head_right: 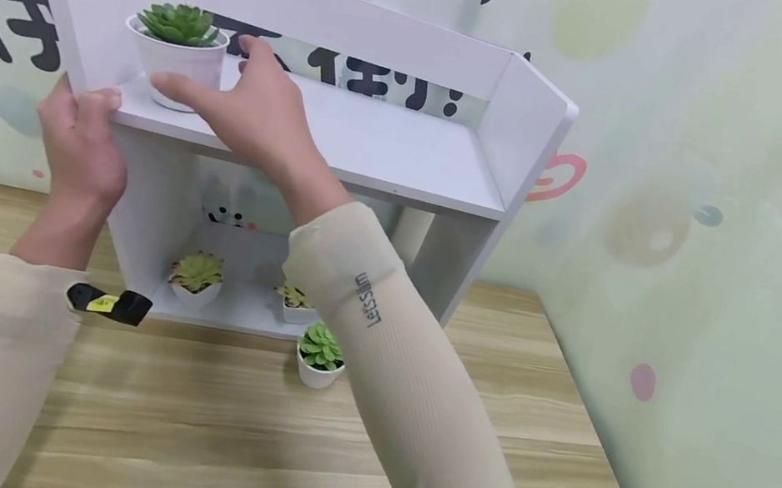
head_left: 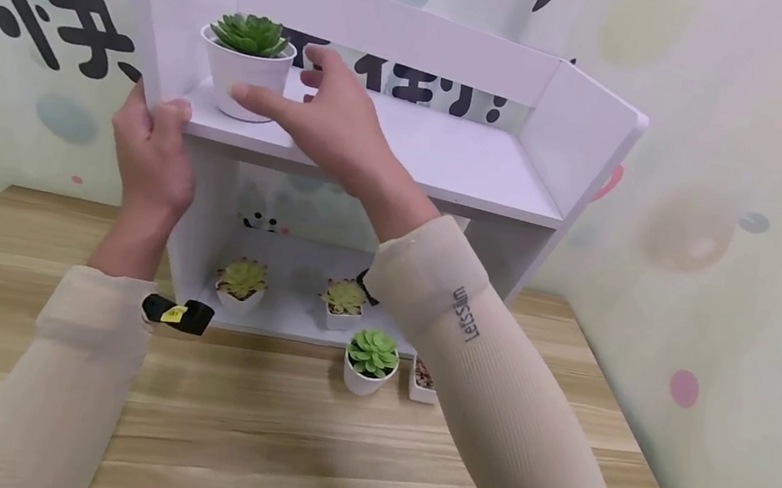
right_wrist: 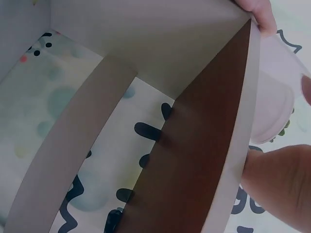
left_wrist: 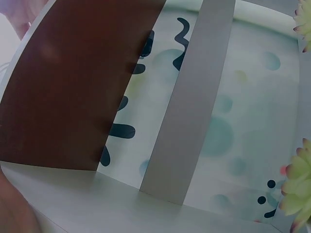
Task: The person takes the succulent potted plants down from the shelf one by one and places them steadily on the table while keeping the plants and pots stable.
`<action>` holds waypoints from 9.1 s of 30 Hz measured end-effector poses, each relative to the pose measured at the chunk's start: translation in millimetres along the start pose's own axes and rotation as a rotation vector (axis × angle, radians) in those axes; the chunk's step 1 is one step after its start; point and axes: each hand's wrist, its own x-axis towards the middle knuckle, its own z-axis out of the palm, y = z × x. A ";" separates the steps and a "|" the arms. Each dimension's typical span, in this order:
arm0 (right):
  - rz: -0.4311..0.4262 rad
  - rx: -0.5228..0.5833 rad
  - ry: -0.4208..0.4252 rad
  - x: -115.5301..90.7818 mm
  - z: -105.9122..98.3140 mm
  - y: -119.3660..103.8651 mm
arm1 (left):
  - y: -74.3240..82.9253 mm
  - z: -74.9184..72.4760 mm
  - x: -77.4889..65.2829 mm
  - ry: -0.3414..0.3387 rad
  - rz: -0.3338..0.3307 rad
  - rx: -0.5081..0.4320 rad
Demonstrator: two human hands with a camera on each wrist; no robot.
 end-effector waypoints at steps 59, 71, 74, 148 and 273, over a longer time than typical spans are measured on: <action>-0.081 0.197 0.111 18.1 -6.0 -4.5 | -1.2 0.7 0.9 0.024 0.025 0.013; -0.127 0.192 0.149 12.1 -10.6 4.3 | -2.4 -0.5 2.4 0.034 0.019 0.015; -0.120 0.166 0.146 11.2 -11.5 6.4 | -1.8 0.1 2.4 0.025 0.019 0.009; -0.260 0.187 0.293 -63.6 -1.5 28.5 | -6.4 1.4 4.0 0.029 0.014 -0.009; 0.126 0.124 0.001 -112.8 126.7 157.7 | -2.5 1.7 1.4 0.009 0.012 -0.002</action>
